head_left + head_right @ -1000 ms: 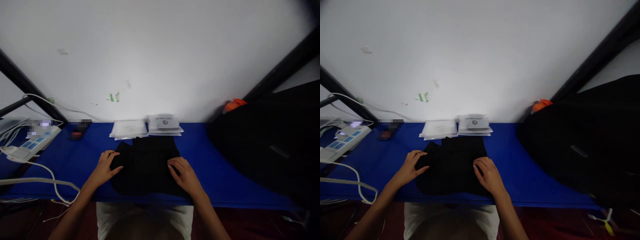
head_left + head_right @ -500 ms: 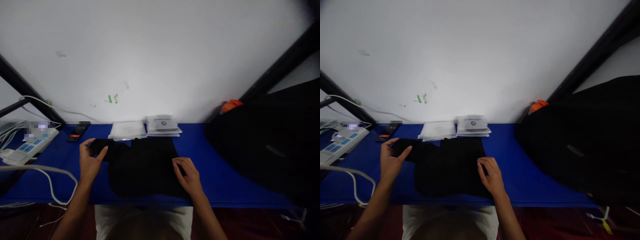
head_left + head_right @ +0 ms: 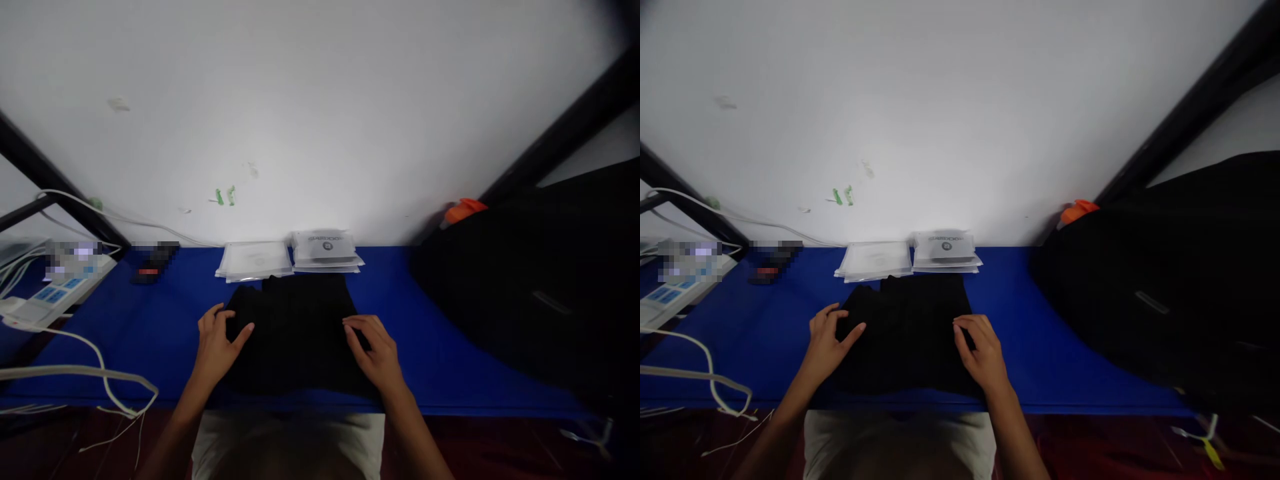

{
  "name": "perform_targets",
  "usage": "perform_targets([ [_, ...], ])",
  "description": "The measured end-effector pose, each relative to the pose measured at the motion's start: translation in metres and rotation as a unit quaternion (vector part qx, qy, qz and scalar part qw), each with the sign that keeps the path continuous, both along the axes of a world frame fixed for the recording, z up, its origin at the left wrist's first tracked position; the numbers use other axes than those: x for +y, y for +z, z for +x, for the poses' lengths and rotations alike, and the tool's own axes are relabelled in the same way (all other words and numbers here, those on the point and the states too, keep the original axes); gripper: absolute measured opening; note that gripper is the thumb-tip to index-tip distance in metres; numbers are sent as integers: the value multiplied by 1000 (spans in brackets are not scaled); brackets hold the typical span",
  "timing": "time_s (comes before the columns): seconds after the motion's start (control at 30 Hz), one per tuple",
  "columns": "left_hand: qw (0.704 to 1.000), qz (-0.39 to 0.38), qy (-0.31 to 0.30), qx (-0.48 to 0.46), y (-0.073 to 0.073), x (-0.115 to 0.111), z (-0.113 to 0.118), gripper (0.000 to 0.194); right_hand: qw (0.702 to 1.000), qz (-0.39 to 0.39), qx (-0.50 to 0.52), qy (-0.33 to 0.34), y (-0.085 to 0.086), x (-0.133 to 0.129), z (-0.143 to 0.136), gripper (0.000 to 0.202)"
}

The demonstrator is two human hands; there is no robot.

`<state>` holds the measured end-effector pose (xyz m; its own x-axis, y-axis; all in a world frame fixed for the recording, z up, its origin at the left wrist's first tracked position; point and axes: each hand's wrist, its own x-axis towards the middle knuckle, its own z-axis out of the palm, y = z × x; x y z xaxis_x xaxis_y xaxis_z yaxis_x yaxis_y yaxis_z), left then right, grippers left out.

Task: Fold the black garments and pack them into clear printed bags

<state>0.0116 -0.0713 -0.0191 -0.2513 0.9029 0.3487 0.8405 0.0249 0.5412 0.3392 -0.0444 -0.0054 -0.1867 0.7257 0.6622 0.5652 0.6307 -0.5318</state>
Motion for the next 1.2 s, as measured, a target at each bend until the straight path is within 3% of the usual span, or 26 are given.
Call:
perform_targets([
  [0.1, 999, -29, -18, 35, -3, 2, -2, 43, 1000, -2, 2, -3, 1, 0, 0, 10],
  [0.17, 999, -9, -26, 34, 2, 5, -2, 33, 1000, -5, 1, -6, 1, 0, 0, 10],
  [0.37, 985, 167, 26, -33, 41, 14, 11, 15, 1000, -15, -2, -9, 1, -1, 0, 11],
  [0.4, 982, 184, -1, -36, 45, 15, 14, 14, 1000, -16, -2, -8, 1, -2, 0, 11],
  [0.47, 980, 162, -112, -13, 49, 17, 22, 16, 1000, -16, -1, -8, 2, -2, 0, 11],
  [0.53, 968, 76, -236, 37, 47, 19, 29, 27, 1000, -16, -1, -8, 4, -2, -1, 11],
  [0.6, 951, -2, -297, 83, 42, 20, 35, 41, 1000, -14, -2, -1, 4, -2, -2, 11],
  [0.7, 952, -15, -286, 110, 37, 20, 40, 38, 1000, -10, -3, 18, 4, 0, -2, 12],
  [0.87, 951, 58, -289, 97, 41, 17, 47, 32, 999, -18, -15, 24, 5, 0, 0, 13],
  [0.97, 948, 98, -302, 36, 49, 11, 56, 29, 995, -38, -74, 50, 16, -4, -4, 45],
  [1.03, 936, 97, -339, -8, 54, 5, 64, 26, 987, -43, -131, 87, 26, -7, -12, 71],
  [1.2, 884, 17, -465, -30, 65, 9, 63, 28, 950, -29, -216, 224, 37, -9, -31, 60],
])
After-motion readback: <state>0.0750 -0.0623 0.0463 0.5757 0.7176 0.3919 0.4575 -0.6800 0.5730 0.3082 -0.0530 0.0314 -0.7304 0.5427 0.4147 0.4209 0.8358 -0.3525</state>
